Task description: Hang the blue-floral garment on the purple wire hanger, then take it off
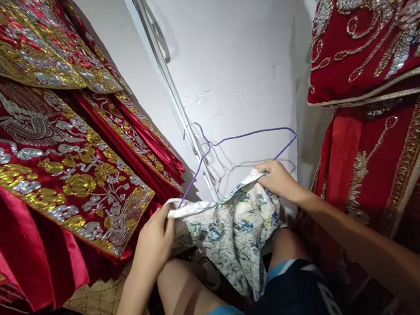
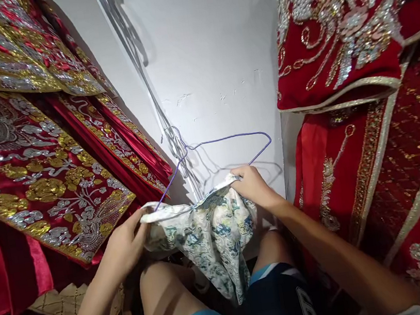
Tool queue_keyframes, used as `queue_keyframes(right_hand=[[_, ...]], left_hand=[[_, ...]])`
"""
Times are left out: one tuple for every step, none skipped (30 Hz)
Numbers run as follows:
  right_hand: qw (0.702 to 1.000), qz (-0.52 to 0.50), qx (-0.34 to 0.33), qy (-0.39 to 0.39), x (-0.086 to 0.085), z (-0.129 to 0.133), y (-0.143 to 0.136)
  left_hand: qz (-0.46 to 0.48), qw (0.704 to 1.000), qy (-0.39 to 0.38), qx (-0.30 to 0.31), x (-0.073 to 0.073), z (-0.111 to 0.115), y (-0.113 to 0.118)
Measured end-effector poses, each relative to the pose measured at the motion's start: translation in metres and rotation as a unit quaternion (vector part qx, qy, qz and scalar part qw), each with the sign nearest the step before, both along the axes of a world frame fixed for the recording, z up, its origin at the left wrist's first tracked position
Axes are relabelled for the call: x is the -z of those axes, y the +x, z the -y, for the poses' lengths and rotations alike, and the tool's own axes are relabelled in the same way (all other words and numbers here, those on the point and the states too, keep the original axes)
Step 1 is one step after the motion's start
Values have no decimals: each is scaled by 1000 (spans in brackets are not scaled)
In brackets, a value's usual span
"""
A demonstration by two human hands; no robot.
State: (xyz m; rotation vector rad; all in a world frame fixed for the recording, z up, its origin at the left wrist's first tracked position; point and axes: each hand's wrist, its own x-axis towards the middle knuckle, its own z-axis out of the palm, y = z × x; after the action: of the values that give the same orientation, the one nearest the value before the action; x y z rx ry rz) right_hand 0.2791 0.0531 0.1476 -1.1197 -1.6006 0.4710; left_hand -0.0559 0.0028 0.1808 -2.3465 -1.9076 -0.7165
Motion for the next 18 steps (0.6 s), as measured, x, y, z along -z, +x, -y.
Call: queue_keyframes(right_hand=[[1000, -13, -10, 1, 2, 0, -5], [999, -26, -19, 3, 5, 0, -11], [999, -37, -26, 3, 8, 0, -17], [998, -45, -33, 2, 11, 1, -23], [998, -50, -44, 0, 14, 3, -28], [997, -52, -57, -1, 16, 5, -31], [996, -55, -65, 0, 18, 6, -32], [996, -60, -67, 2, 18, 7, -30], [996, -68, -59, 6, 18, 7, -26], [996, -76, -40, 13, 17, 6, -18], [996, -83, -9, 22, 14, 2, -9], [996, -84, 28, 28, 10, -3, 1], [995, -78, 63, 30, 4, -10, 11], [994, -63, 88, 24, -2, -18, 21], [994, -43, 102, 8, -10, -25, 31], [995, -20, 99, -16, -18, -32, 40], [996, 3, 81, -45, -26, -36, 48], [996, 25, 49, -74, -35, -37, 57]], left_hand=[[50, 998, 9, 22, -5, -9, 3], [102, 994, 14, 45, -9, -18, 6], [154, 985, 16, 71, -11, -28, 9], [202, 974, 20, 98, -12, -37, 13], [241, 963, 28, 119, -13, -45, 18], [268, 953, 39, 134, -13, -51, 21], [281, 948, 50, 141, -13, -55, 24], [281, 947, 60, 142, -14, -57, 26], [274, 949, 67, 142, -16, -58, 26], [265, 951, 68, 145, -18, -57, 25], [260, 951, 62, 153, -21, -56, 23], [259, 950, 50, 165, -25, -55, 20], [265, 947, 34, 178, -29, -54, 17], [273, 943, 12, 190, -34, -53, 14], [282, 939, -14, 197, -39, -54, 10], [290, 935, -41, 197, -43, -55, 5], [303, 932, -59, 191, -46, -57, 0], [319, 928, -68, 181, -48, -60, -6]])
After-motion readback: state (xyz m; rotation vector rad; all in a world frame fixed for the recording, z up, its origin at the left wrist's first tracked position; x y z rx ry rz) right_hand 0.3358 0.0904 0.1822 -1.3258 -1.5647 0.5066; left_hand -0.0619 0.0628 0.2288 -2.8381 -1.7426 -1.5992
